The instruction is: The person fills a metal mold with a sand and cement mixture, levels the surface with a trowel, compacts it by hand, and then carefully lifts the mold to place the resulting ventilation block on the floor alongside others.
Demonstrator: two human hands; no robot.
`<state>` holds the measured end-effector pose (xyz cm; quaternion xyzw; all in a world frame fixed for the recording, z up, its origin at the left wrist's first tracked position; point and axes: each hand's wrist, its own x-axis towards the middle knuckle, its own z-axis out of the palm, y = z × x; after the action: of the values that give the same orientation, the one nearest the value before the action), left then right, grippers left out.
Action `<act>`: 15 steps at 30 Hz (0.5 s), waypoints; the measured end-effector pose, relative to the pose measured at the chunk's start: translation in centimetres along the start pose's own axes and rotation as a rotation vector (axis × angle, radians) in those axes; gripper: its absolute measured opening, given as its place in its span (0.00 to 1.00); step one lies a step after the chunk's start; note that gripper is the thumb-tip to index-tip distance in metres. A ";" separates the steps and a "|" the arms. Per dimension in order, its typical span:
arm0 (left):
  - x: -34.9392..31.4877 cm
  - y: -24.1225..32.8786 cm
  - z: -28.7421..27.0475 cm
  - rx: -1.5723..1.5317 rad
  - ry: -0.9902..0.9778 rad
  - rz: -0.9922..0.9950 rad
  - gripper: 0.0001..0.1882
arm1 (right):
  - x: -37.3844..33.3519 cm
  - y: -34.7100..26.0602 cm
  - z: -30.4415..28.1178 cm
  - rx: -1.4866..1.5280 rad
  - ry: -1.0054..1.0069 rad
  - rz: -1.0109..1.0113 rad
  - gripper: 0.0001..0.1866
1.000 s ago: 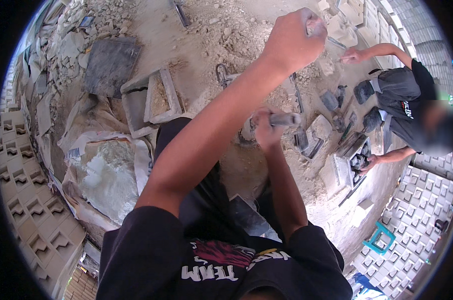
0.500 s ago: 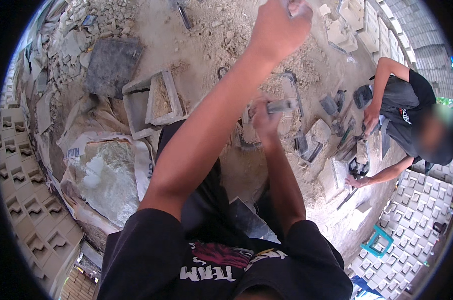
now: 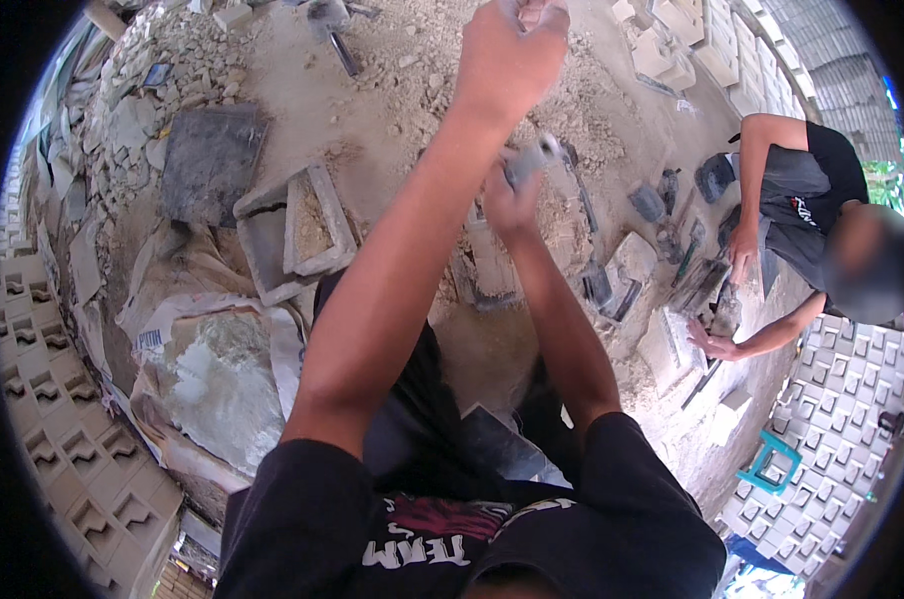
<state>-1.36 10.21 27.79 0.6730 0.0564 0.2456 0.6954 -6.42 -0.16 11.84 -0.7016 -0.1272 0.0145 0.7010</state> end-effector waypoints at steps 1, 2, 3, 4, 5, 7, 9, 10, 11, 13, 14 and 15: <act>-0.2 0.3 -0.2 0.032 -0.014 0.000 0.16 | -0.7 -0.7 0.1 -0.037 -0.003 -0.081 0.14; -0.2 0.8 -0.2 0.068 -0.030 0.001 0.16 | -1.0 -1.3 0.1 -0.071 -0.003 -0.162 0.14; -0.2 1.0 0.4 0.016 -0.039 -0.006 0.15 | 0.7 0.6 -0.4 -0.160 -0.005 -0.318 0.13; 0.0 0.9 1.1 -0.045 -0.047 -0.010 0.15 | 2.4 2.7 -0.9 -0.251 0.000 -0.473 0.12; 0.1 0.2 0.2 -0.074 -0.027 -0.020 0.15 | 3.3 0.7 0.8 -0.254 -0.027 -0.257 0.12; -0.6 0.3 0.0 -0.017 -0.043 -0.004 0.15 | 3.8 -0.2 1.1 -0.198 0.014 -0.246 0.13; -0.3 0.6 -0.2 -0.024 -0.034 -0.006 0.14 | 3.9 0.1 1.4 -0.122 0.014 -0.413 0.15; 0.1 0.6 -0.1 -0.068 -0.025 -0.026 0.14 | 4.6 0.2 1.4 -0.108 0.020 -0.392 0.15; 0.1 0.5 0.3 -0.123 -0.023 -0.056 0.14 | 4.9 0.3 1.0 -0.106 0.031 -0.363 0.15; -0.6 1.8 0.2 -0.047 -0.103 -0.249 0.14 | 6.8 0.5 -0.1 -0.140 0.081 -0.093 0.15; -0.1 1.9 -0.3 -0.029 -0.089 -0.205 0.15 | 6.3 0.6 -0.2 -0.094 0.085 -0.121 0.15; -0.1 1.9 -0.3 -0.013 -0.088 -0.171 0.15 | 5.2 0.7 -0.9 -0.051 0.086 -0.149 0.15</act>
<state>-2.08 10.39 29.62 0.6714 0.0813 0.1557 0.7200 -1.09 0.04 12.03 -0.7078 -0.1494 -0.0712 0.6867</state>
